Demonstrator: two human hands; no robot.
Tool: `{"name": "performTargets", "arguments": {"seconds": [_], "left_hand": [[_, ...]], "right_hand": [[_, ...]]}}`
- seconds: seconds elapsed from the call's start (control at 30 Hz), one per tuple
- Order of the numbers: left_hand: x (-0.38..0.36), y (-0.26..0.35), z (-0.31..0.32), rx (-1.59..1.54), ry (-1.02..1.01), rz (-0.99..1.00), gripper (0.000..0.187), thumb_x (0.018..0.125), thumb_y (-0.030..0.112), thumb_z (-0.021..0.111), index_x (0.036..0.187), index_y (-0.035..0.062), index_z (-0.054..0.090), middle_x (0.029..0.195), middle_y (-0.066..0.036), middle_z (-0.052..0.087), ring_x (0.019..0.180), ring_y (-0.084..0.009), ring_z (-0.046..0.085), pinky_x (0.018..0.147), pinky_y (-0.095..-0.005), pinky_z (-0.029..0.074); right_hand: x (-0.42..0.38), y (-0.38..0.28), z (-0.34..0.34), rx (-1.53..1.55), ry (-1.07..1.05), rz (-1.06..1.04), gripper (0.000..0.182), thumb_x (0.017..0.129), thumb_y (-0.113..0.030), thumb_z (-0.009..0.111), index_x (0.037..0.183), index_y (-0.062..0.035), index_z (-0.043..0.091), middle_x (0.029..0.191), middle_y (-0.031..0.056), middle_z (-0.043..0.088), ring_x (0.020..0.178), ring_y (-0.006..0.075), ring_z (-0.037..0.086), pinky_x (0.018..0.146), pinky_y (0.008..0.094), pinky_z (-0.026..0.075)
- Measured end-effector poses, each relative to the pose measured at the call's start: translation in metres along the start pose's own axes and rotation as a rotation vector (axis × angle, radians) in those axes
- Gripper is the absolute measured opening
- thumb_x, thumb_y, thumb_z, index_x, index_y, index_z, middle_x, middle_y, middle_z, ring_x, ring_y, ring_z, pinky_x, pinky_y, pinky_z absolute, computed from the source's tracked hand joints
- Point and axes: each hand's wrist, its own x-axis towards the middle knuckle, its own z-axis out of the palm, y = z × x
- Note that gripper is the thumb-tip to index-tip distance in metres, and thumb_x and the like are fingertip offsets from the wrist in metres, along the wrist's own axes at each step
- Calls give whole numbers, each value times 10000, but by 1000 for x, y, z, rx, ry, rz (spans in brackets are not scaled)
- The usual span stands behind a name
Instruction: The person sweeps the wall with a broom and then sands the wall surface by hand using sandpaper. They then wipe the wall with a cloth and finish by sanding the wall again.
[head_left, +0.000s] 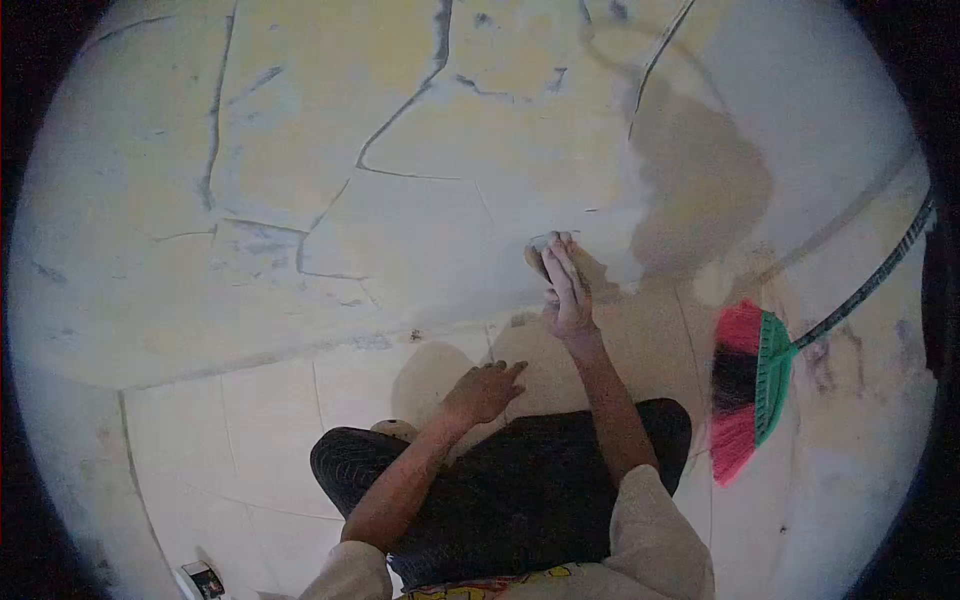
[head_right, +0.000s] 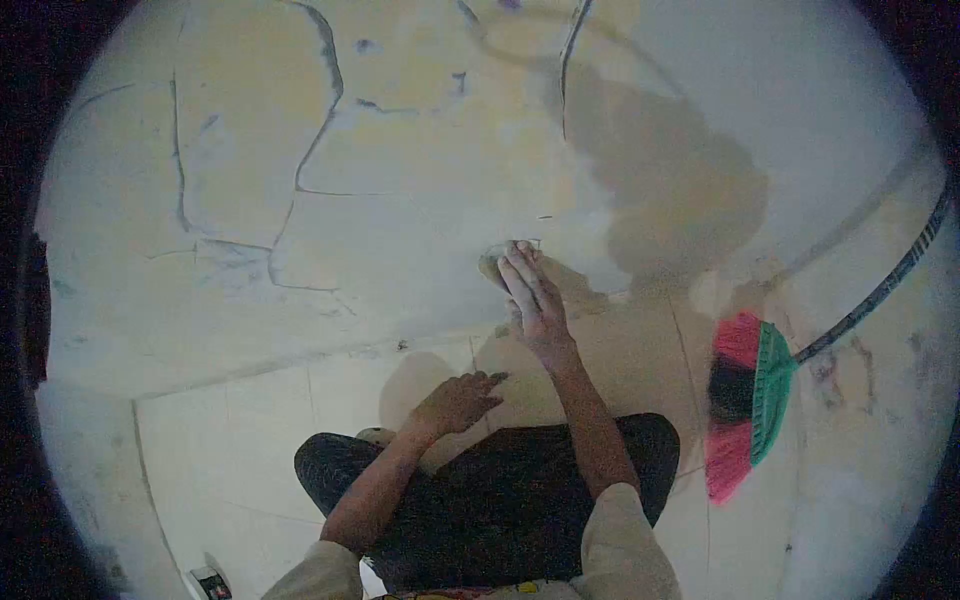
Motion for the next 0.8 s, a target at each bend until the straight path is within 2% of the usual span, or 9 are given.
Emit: {"name": "performTargets", "arguments": {"seconds": [0.1,0.3,0.37,0.47,0.57,0.6,0.67,0.73,0.8], "left_hand": [[1,-3,4,-2,18,14,495,995,340,397,1417,89,337,1208,-226,546,1103,-377,552,942,-478,445],[-1,3,-2,22,-24,-12,497,994,339,402,1417,87,339,1240,-219,550,1139,-372,537,963,-474,436],[-4,3,-6,17,-35,-22,498,992,338,409,1414,81,343,1234,-219,554,1145,-372,534,964,-475,436],[-4,5,-1,-46,-20,-23,496,988,332,423,1407,77,356,1217,-226,562,1138,-371,540,962,-479,433],[3,-5,10,-20,15,17,485,993,348,393,1407,99,351,1190,-208,551,1104,-383,552,947,-494,434],[3,-2,6,-6,-23,-10,486,994,347,392,1412,103,346,1201,-210,546,1111,-381,549,953,-495,431],[2,0,0,9,-63,-43,487,995,345,391,1417,108,340,1212,-213,541,1118,-378,546,958,-495,428],[-1,3,0,-3,42,-8,492,982,325,440,1408,90,363,1190,-229,571,1095,-376,566,927,-482,455],[-2,0,6,1,24,-9,491,981,325,441,1406,92,364,1186,-231,572,1088,-381,568,923,-484,456]], "right_hand": [[20,-11,-7,59,3,43,383,975,-128,399,1310,48,460,1371,217,452,1314,389,394,1088,497,340],[2,9,0,-84,36,-40,396,989,-159,364,1311,52,457,1383,220,439,1314,380,399,1091,488,337],[23,-5,-5,59,96,-36,392,996,-170,353,1295,52,478,1378,214,448,1304,379,411,1088,489,340],[27,-8,-14,37,32,16,392,1006,-194,345,1280,43,496,1358,214,470,1292,377,427,1078,492,355],[-6,5,2,-92,1,-5,399,1007,-212,352,1281,41,495,1362,216,465,1287,375,433,1072,485,366],[1,5,1,-17,61,-30,393,1000,-201,368,1287,38,490,1363,217,462,1287,374,434,1068,482,373],[30,-9,-14,26,40,-22,390,1000,-195,365,1289,35,488,1364,215,463,1284,375,438,1066,481,376],[37,-12,-16,76,-2,-17,387,1000,-189,362,1292,32,487,1364,214,464,1282,375,441,1064,481,379],[31,-8,-13,48,12,-41,397,1007,-209,352,1302,25,477,1364,211,465,1281,383,439,1069,480,371]]}}
